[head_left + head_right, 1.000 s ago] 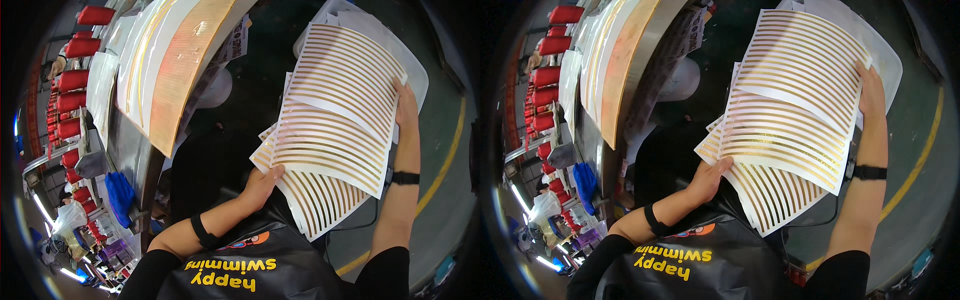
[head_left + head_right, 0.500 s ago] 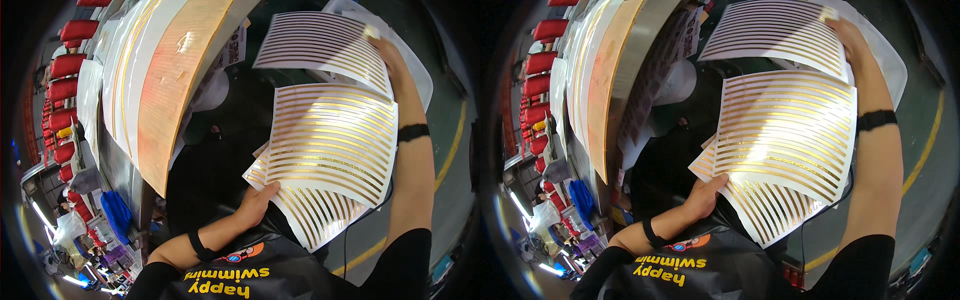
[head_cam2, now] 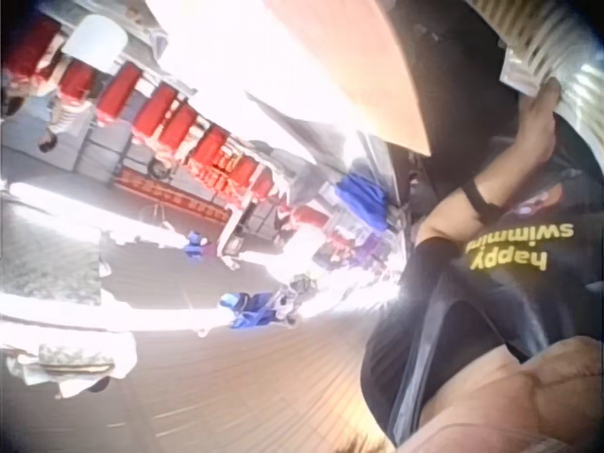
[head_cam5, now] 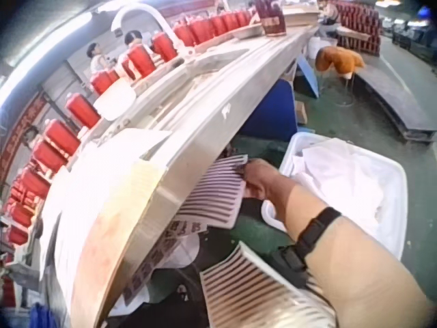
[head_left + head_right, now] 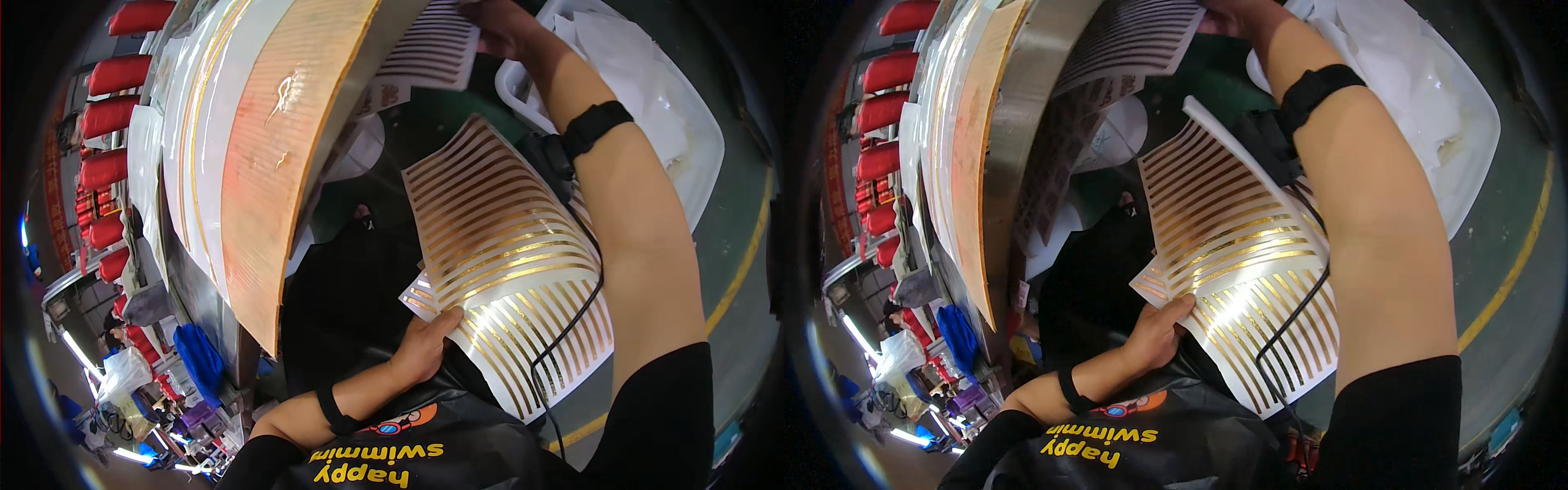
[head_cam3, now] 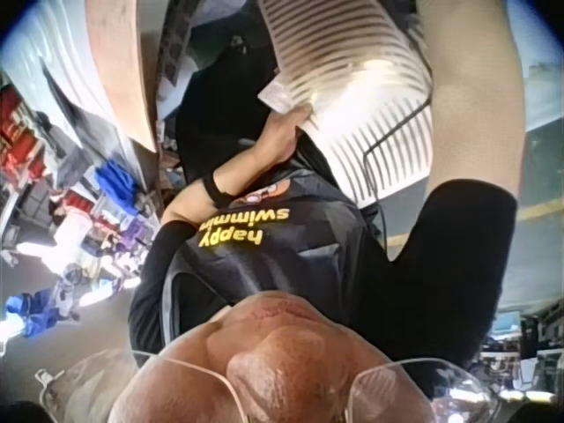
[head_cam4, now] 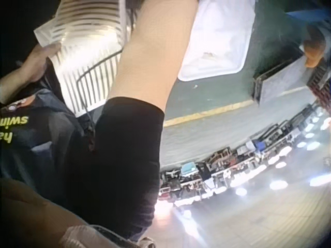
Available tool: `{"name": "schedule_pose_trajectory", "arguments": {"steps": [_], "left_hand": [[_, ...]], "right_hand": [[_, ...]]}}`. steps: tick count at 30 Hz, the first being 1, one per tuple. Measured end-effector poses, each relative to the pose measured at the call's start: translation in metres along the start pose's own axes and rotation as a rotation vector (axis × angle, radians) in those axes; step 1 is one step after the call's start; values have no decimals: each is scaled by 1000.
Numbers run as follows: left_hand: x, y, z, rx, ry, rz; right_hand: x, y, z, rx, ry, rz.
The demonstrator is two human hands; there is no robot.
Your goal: Manually applying decorative gold labels and tape to red thermos-style containers on a factory assembly line.
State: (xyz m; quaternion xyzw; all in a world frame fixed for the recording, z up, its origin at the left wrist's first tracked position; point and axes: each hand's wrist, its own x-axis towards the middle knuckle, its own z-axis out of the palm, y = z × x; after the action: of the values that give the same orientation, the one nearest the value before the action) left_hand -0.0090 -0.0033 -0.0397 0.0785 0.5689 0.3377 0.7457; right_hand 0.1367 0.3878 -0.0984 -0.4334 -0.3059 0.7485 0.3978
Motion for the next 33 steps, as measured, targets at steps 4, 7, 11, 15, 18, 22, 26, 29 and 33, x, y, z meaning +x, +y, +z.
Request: {"name": "schedule_pose_trajectory", "arguments": {"steps": [4, 7, 11, 15, 18, 22, 26, 29, 33], "left_hand": [[2, 0, 12, -60, 46, -31], [2, 4, -5, -78, 75, -42], [7, -1, 2, -79, 18, -40], [8, 1, 3, -39, 1, 29], [9, -4, -4, -15, -69, 76], [3, -8, -4, -10, -114, 119], [2, -13, -7, 7, -201, 144], [-2, -17, -5, 100, -195, 213], [-4, -18, -13, 89, -213, 267]], "right_hand": [[6, 17, -15, -188, -69, 177], [-57, 3, 20, -985, 17, -199], [-139, -33, -67, -1049, -372, 83], [-227, -45, -86, -743, -299, 275], [-269, -19, -108, -974, -225, 178], [-305, 14, -125, -808, -159, 275], [-334, 40, -136, -624, 24, 252], [-355, 54, -135, -469, 30, 235], [-372, 61, -116, -319, 2, 232]]}}
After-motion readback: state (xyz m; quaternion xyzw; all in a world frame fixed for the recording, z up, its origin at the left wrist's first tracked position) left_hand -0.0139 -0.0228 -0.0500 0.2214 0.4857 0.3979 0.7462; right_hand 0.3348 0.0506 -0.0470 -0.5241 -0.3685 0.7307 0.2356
